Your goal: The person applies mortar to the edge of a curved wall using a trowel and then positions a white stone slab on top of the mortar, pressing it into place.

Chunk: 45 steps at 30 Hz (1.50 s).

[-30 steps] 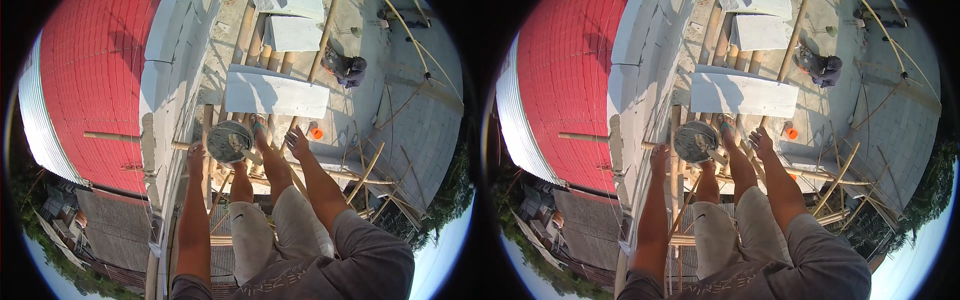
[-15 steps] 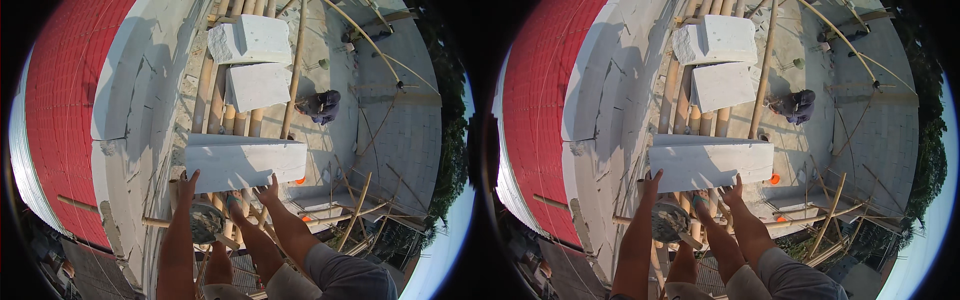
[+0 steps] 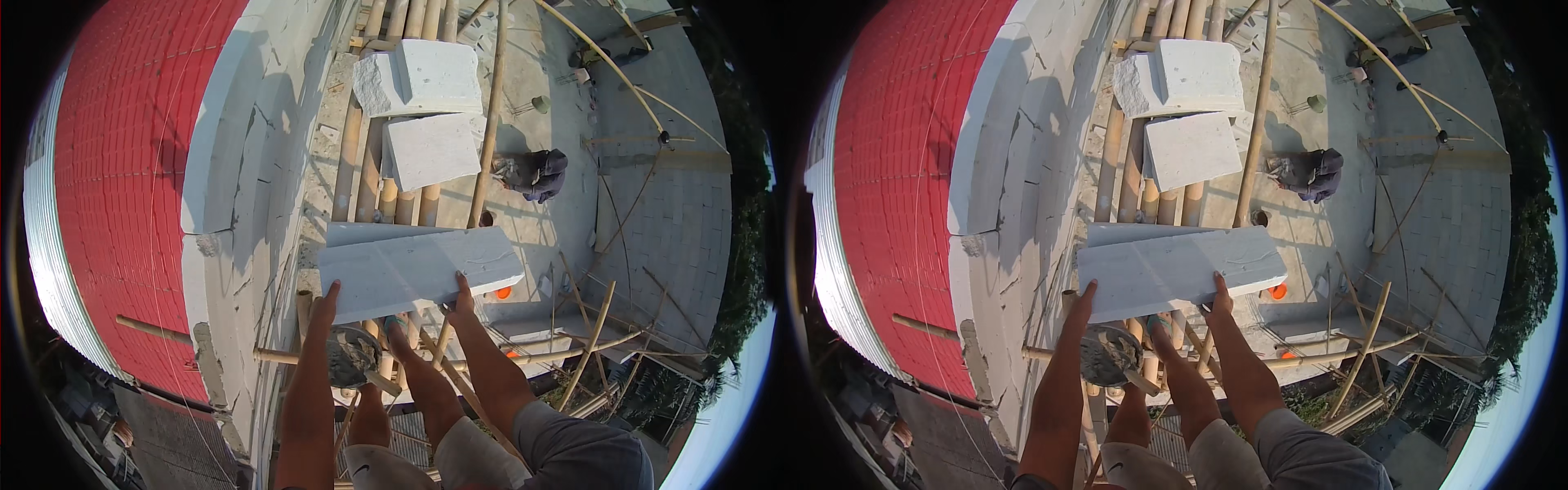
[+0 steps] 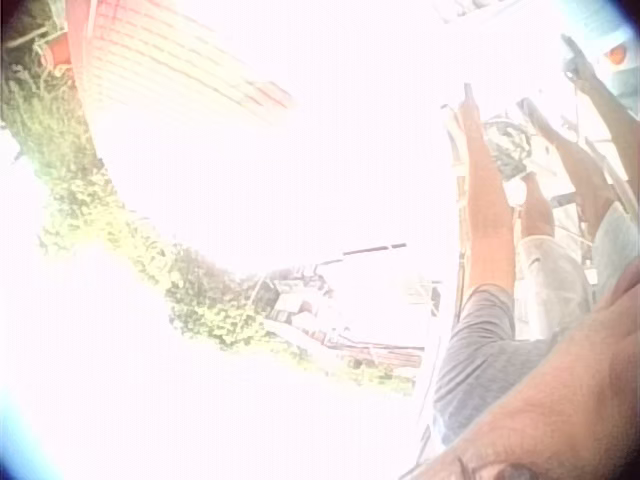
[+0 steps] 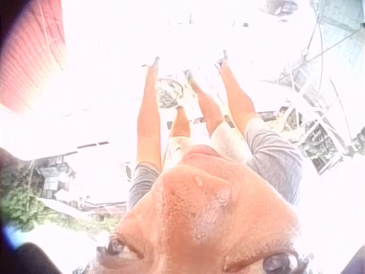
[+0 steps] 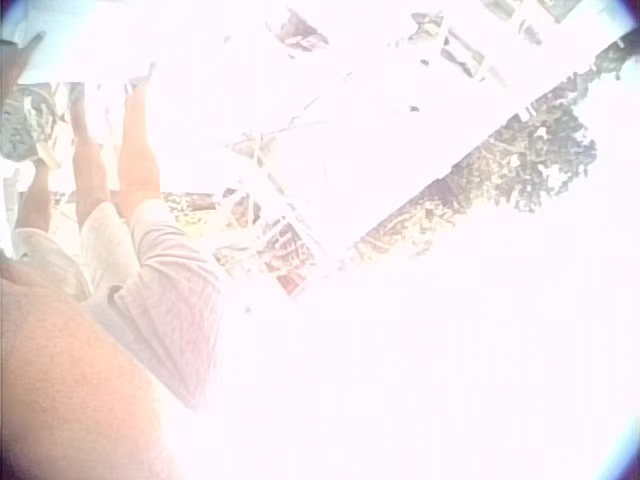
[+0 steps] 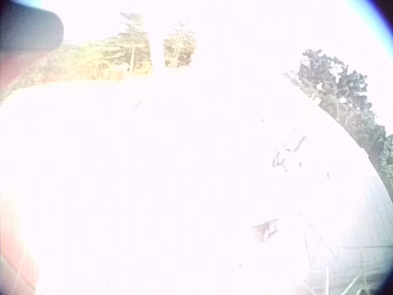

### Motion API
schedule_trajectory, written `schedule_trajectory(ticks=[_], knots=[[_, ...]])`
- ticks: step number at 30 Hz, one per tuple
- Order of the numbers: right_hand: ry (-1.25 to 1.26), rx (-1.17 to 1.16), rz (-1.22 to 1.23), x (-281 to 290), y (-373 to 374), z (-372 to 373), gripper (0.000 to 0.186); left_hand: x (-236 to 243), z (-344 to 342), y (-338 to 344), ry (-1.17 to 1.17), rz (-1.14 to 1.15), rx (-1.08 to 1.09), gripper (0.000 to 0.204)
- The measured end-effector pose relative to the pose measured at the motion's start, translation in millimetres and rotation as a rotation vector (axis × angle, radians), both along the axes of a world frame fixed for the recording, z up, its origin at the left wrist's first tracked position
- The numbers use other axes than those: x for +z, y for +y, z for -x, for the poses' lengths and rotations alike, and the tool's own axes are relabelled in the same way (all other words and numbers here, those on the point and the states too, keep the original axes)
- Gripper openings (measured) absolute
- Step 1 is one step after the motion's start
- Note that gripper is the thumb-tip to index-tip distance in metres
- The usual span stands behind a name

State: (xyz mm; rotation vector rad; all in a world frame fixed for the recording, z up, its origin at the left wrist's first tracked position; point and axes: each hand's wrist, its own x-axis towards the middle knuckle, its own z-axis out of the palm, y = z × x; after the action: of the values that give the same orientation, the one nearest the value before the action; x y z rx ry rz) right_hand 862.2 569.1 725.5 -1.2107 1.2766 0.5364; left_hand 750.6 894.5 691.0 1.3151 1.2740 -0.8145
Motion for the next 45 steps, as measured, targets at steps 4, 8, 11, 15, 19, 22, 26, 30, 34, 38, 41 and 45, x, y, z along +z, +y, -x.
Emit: schedule_trajectory(ticks=[4,8,11,15,19,22,26,30,34,38,41,45], knots=[[-0.003,-0.064,0.237,-16.8,67.4,6.0,0.092,-6.7,47.9,52.2,-0.082,0.13,0.333,0.078],[-0.017,-0.081,0.42,-49.0,-47.0,-70.0,0.102,46.3,-69.3,-14.2,0.04,-0.131,-0.208,0.083],[0.188,0.08,0.512,-11.7,62.8,-56.3,0.098,75.5,-38.7,14.4,-0.15,-0.675,-0.393,0.095],[0.222,0.171,0.669,51.4,117.2,-90.7,0.09,131.9,-60.6,2.7,-0.579,-0.587,-1.01,0.089],[0.307,0.224,0.732,46.0,77.7,-103.0,0.1,104.4,-78.7,-30.3,-0.553,-0.543,-1.055,0.082],[0.258,0.31,0.725,62.6,82.0,-79.3,0.117,97.4,-71.0,-32.2,-0.47,-0.653,-1.04,0.066],[-0.283,1.24,1.092,64.5,39.6,-55.8,0.122,67.2,-49.0,-39.7,-0.425,-0.82,-1.052,0.053],[-0.366,2.021,1.099,99.8,20.8,-79.9,0.112,99.2,-68.6,-30.3,-0.657,-0.824,-1.188,0.072],[-0.561,2.063,1.379,68.8,-14.0,-124.9,0.088,89.5,-88.0,-43.1,-0.838,-1.059,-0.938,0.043],[-0.645,2.142,1.307,49.1,3.2,-101.8,0.068,78.2,-54.2,-28.6,-0.773,-0.977,-0.94,0.03],[-0.594,2.161,1.302,83.9,29.1,-80.2,0.069,96.0,-33.1,-8.3,-0.734,-0.986,-0.944,0.032],[-0.881,2.126,1.27,164.5,59.6,-63.9,0.071,160.6,-4.0,10.2,-0.706,-0.949,-0.894,0.033]])
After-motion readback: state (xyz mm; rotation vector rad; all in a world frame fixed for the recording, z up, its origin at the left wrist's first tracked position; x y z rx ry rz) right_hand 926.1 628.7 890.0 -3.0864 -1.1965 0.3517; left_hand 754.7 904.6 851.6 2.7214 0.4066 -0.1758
